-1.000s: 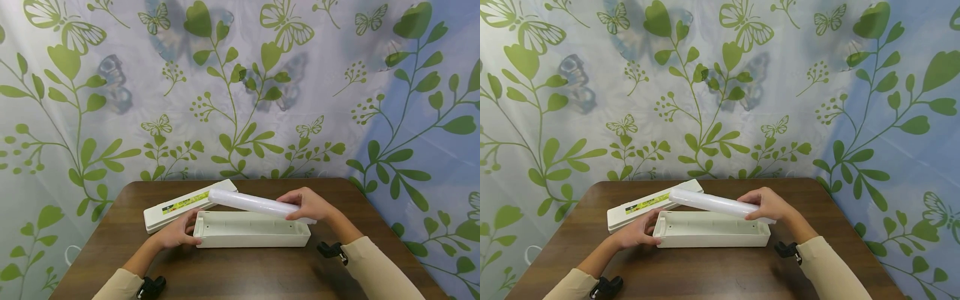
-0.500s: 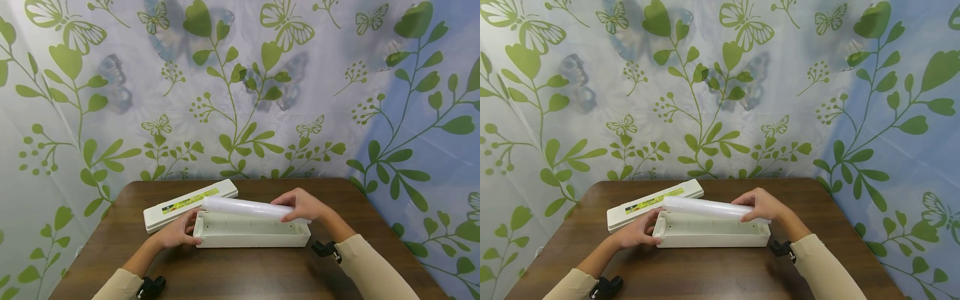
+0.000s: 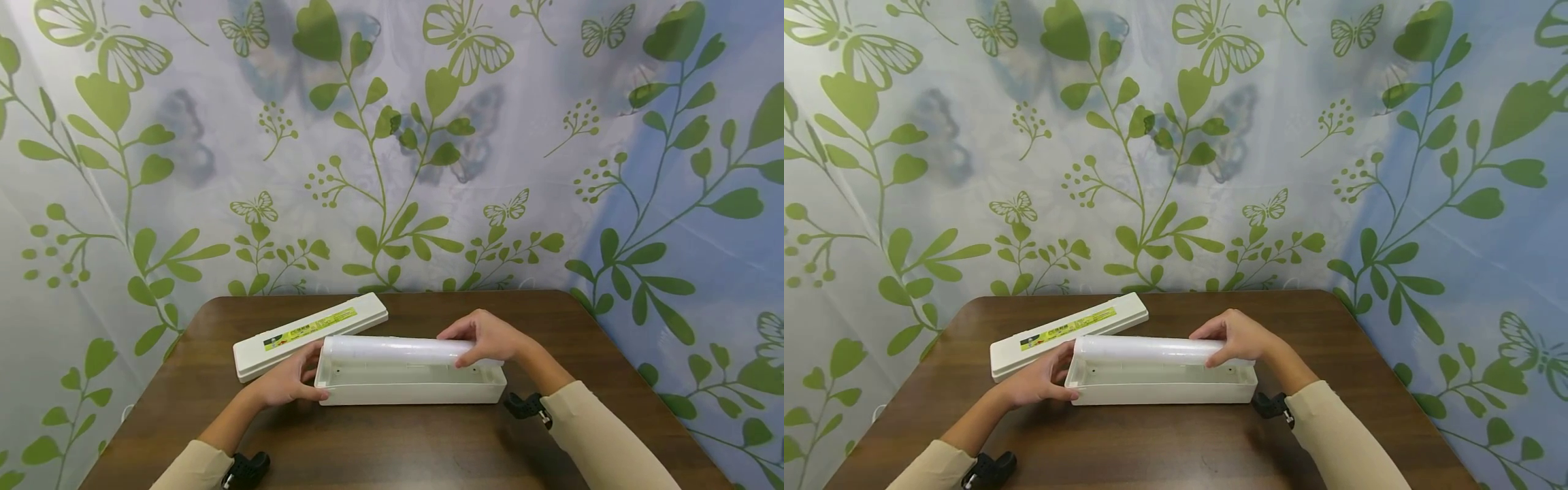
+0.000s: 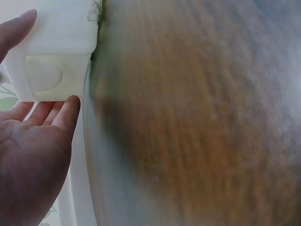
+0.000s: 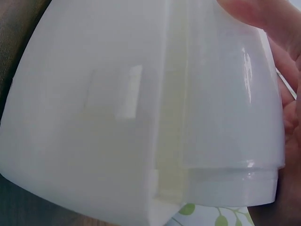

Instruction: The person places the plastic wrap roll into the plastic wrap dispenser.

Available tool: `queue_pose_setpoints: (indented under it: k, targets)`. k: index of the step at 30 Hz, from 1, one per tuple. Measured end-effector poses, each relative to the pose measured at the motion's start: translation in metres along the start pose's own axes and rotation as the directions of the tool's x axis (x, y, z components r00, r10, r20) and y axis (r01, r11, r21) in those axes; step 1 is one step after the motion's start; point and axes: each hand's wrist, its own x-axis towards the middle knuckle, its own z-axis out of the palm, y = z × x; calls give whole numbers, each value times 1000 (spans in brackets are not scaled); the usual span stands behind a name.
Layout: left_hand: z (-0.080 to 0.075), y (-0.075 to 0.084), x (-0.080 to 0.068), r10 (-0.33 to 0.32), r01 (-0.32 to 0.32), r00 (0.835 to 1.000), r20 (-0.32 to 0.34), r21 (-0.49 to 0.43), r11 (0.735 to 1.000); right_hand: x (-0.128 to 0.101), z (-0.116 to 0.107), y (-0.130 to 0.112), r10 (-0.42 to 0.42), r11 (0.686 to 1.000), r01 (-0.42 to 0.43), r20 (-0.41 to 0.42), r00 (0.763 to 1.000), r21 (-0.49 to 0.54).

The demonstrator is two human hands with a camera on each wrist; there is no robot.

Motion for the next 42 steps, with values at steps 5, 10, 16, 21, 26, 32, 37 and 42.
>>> queue_pose_setpoints:
  k: [5, 10, 16, 21, 26, 32, 37, 42]
  targets:
    - [-3, -1, 2, -13, 13, 1000, -5, 15, 1000, 4, 1, 2, 3, 1000, -3, 11, 1000, -24]
    - [-7, -4, 6, -21, 21, 1000, 4, 10, 1000, 8, 3, 4, 7, 999, -6, 11, 1000, -54]
    - [-4, -3, 5, -17, 17, 1000, -2, 12, 1000, 8, 6, 5, 5, 998, -4, 24, 1000, -61]
    - [1, -2, 3, -25, 26, 1000, -12, 25, 999, 5, 8, 5, -2, 998, 4, 41, 999, -55]
    - [5, -3, 2, -26, 26, 1000, -6, 25, 999, 3, 10, 5, 0, 998, 3, 46, 999, -65]
    - [5, -4, 2, -30, 30, 1000, 0, 25, 999, 2, 14, 7, 3, 997, 0, 48, 999, -71]
    - [4, -3, 1, -42, 42, 999, -3, 36, 998, 1, 18, 7, 21, 996, -18, 43, 999, -83]
    - [4, -3, 1, -34, 34, 999, -4, 35, 999, 3, 19, 6, 10, 996, -6, 43, 999, -85]
